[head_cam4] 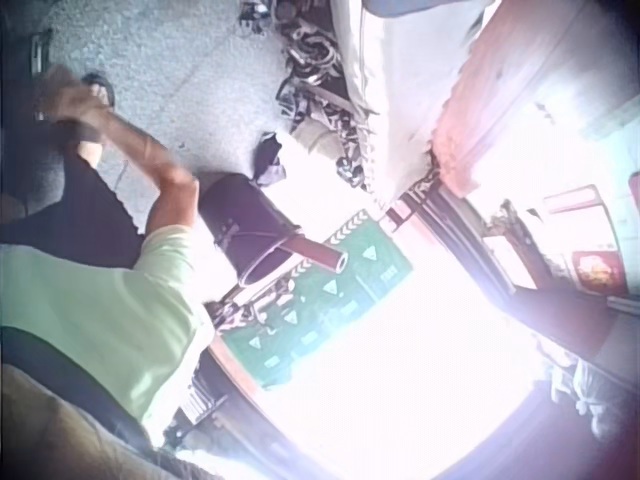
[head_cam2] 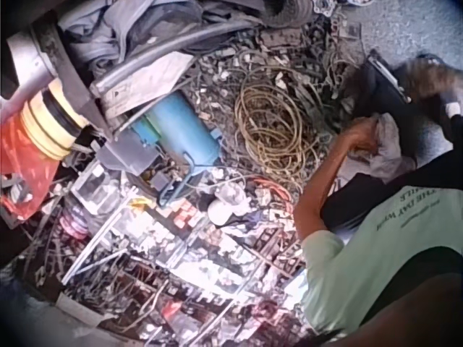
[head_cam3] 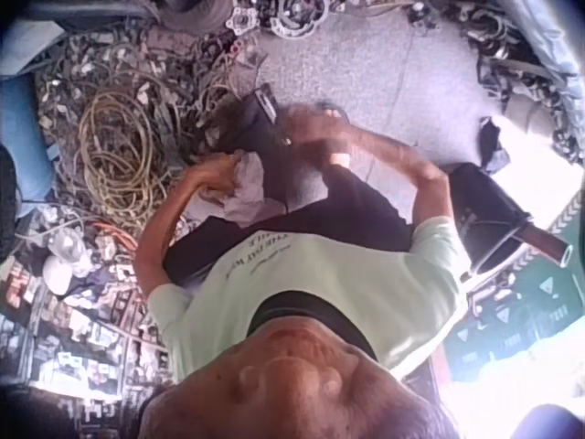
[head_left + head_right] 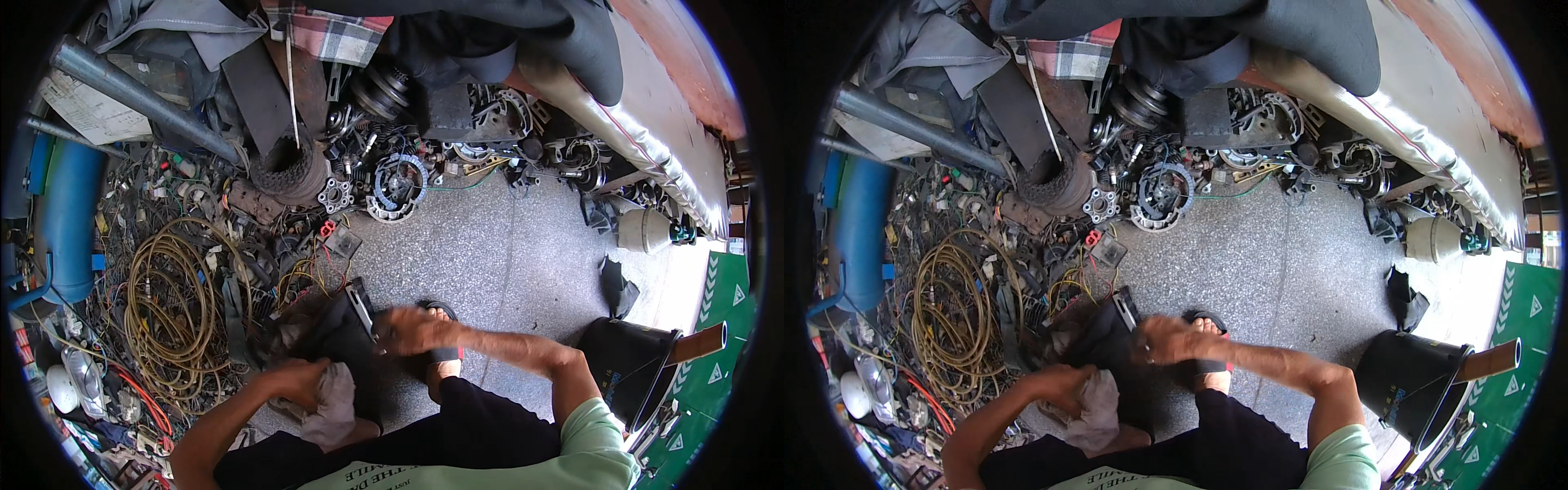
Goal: The person sits on the floor of a cluttered workshop and handles several car batteries, inspecting labels and terminals. They then pick up a yellow oil container, move it aside, and rummage through piles of metal rods, wires, and other mechanical parts, occasionally picking up and examining small components.
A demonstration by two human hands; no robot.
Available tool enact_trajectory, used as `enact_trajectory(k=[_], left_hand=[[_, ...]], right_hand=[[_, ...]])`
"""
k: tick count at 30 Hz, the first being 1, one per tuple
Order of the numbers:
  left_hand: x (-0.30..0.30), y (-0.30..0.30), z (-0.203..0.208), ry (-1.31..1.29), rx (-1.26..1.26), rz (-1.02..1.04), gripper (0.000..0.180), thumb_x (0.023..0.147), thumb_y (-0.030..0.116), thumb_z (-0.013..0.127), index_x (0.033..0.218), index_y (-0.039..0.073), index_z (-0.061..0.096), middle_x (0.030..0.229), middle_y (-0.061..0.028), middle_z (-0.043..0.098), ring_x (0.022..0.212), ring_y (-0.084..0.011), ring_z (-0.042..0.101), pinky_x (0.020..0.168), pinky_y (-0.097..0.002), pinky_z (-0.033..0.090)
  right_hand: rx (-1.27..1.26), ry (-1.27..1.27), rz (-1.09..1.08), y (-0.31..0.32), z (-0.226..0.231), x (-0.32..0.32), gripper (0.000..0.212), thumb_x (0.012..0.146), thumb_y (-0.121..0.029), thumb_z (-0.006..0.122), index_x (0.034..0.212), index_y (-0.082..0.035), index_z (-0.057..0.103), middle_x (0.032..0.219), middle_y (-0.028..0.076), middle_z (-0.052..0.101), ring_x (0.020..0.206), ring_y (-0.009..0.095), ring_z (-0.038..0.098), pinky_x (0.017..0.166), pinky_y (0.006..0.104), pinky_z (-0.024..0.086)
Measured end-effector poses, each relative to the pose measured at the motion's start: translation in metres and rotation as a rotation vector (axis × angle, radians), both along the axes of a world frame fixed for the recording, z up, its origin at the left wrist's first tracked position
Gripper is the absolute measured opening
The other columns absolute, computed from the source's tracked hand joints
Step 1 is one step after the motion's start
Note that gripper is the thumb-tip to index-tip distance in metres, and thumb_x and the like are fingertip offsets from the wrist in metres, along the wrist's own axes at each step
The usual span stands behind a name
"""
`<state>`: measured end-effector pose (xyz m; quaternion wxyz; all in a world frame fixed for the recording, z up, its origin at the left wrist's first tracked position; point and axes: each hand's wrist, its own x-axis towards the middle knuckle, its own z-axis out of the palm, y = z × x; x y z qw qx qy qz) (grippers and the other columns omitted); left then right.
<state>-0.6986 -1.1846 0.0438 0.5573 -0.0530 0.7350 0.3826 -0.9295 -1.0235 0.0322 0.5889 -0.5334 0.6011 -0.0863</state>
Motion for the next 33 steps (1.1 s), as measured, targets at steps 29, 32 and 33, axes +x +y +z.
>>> enact_trajectory(k=[29, 32, 33], left_hand=[[0.050, 0.007, -0.050, 0.259, -0.315, 0.071, 0.114, 0.051, 0.022, 0.084, 0.149, 0.006, 0.029, 0.118, -0.0322, 0.050, 0.105, -0.0491, 0.057, 0.085, -0.0514, 0.051], [0.048, 0.007, -0.050, 0.298, -0.333, 0.070, 0.112, 0.052, 0.022, 0.083, 0.148, 0.006, 0.030, 0.117, -0.0313, 0.050, 0.107, -0.0487, 0.056, 0.087, -0.0514, 0.049], [0.049, 0.007, -0.053, 0.308, -0.332, 0.079, 0.111, 0.052, 0.022, 0.083, 0.148, 0.006, 0.030, 0.116, -0.0309, 0.051, 0.107, -0.0487, 0.056, 0.088, -0.0515, 0.049]], right_hand=[[-0.249, 0.585, -0.320, -0.110, -0.043, -0.064, 0.035, 0.090, -0.027, 0.065, 0.111, -0.001, 0.059, 0.105, 0.019, 0.063, 0.096, 0.031, 0.065, 0.085, 0.0480, 0.052], [-0.449, 0.639, -0.424, -0.156, -0.062, -0.071, 0.044, 0.085, -0.020, 0.068, 0.121, -0.001, 0.051, 0.108, 0.020, 0.063, 0.095, 0.035, 0.066, 0.081, 0.0476, 0.055], [-0.544, 0.655, -0.461, -0.163, -0.072, -0.070, 0.046, 0.083, -0.019, 0.069, 0.121, -0.001, 0.050, 0.109, 0.021, 0.063, 0.095, 0.036, 0.066, 0.082, 0.0475, 0.054]])
